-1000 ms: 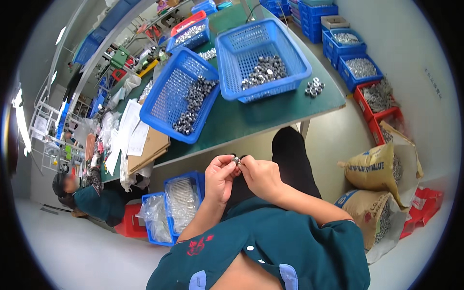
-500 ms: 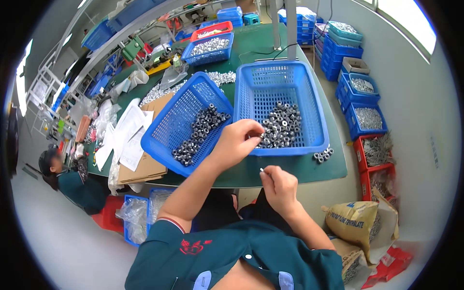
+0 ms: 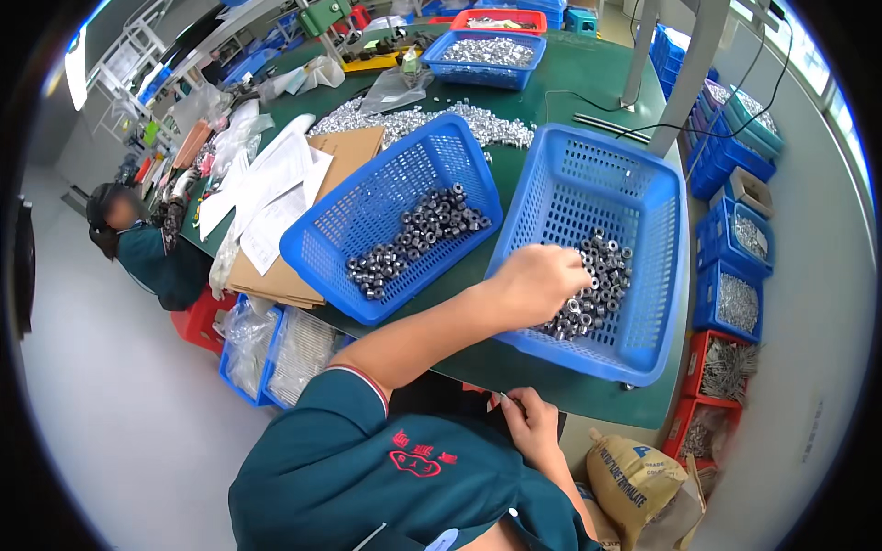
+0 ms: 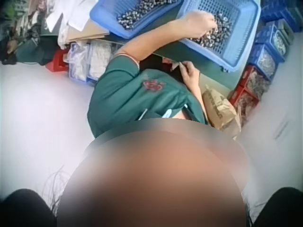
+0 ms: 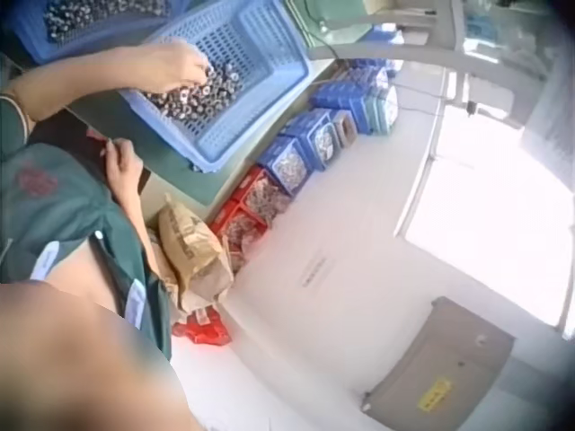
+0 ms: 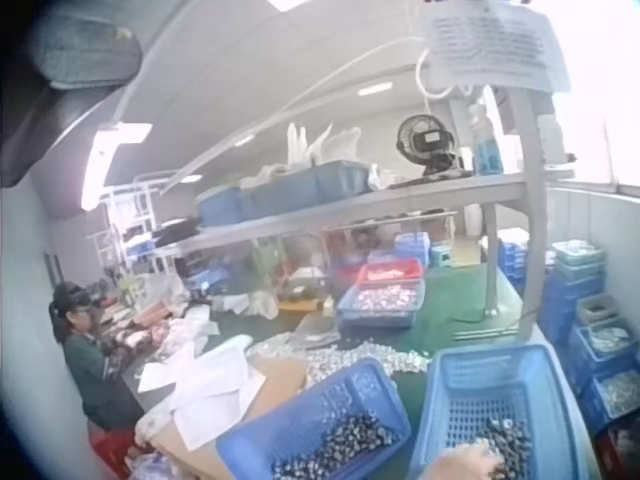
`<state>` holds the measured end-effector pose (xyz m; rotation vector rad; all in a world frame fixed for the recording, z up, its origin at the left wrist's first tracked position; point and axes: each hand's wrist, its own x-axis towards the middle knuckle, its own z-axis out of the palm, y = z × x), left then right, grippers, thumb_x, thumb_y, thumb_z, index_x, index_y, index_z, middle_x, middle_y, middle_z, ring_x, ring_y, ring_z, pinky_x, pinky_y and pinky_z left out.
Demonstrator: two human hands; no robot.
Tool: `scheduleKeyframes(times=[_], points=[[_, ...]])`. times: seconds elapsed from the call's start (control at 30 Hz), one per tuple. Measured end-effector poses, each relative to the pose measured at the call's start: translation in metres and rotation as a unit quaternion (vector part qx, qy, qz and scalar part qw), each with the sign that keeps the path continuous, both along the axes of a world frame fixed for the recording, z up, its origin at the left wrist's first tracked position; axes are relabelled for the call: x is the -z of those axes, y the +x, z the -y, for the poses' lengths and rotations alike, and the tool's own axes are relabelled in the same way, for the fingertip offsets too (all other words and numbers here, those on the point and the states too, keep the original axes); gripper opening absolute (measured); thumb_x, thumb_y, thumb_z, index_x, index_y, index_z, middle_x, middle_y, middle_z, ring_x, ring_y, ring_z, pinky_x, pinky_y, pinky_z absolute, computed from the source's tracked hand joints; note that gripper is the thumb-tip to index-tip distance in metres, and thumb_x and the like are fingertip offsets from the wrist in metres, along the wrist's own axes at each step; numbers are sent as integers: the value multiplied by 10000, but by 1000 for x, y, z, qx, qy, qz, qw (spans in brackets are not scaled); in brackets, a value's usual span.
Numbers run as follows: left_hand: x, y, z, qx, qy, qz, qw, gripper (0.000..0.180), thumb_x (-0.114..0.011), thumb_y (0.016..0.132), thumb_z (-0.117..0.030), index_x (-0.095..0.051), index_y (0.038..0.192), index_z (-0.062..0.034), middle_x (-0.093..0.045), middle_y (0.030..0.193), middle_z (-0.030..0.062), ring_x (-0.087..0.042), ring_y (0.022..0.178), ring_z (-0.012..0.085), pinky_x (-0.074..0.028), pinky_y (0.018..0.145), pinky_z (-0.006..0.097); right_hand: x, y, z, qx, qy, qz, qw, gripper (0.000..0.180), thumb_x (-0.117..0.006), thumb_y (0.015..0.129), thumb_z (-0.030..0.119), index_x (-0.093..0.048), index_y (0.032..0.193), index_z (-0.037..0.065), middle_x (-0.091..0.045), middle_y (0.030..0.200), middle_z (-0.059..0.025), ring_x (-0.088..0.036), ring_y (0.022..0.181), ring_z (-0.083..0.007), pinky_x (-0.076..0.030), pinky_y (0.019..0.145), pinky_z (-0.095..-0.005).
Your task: The recorder uses a small manual tool to insert and adjust red plastic components within circular metal parts on a factory workbench.
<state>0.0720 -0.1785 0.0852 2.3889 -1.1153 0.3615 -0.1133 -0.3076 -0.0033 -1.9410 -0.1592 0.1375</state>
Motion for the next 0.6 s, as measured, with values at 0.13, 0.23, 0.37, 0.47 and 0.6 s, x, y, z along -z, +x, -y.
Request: scheduleKeyframes(times=[0.13,0.23,0.37,0.47,0.6], points=[[-5,-21,-60,-188,-180,45,965,82,-677,804,-86,-682,885,-70,-648,843,87,-631,816,310,-517,725,415,-8,3,7,9,40,-93,995,118,-658,912,128,-639,911,11,-604,607,-48,-562,521,-112,-439,503,-272],[26,-29,-118,-348,-27,-7,937,122,-695,810,-134,-712,923,-92,-664,889,92,-635,884,305,-515,778,422,-5,6,11,25,80,-138,987,131,-637,927,136,-640,919,6,-597,604,-22,-545,526,-80,-430,507,-249],[55,-34,-169,-446,89,-4,890,106,-700,799,-153,-711,886,-93,-666,892,74,-594,945,280,-466,829,436,-8,3,2,31,101,-140,984,140,-636,930,139,-640,922,-1,-589,605,-15,-543,533,-70,-424,509,-240],[59,-29,-166,-456,118,-5,882,106,-735,774,-180,-715,824,-89,-650,907,58,-555,987,282,-429,849,432,-8,2,-2,41,93,-119,988,139,-646,925,134,-638,914,-4,-584,595,-15,-537,521,-69,-420,499,-239],[58,-27,-160,-434,68,-18,898,144,-771,752,-188,-709,819,-76,-644,915,58,-547,991,280,-421,870,427,-8,1,-3,65,105,-112,986,126,-646,921,119,-635,902,-4,-577,584,-14,-529,509,-63,-411,488,-236]])
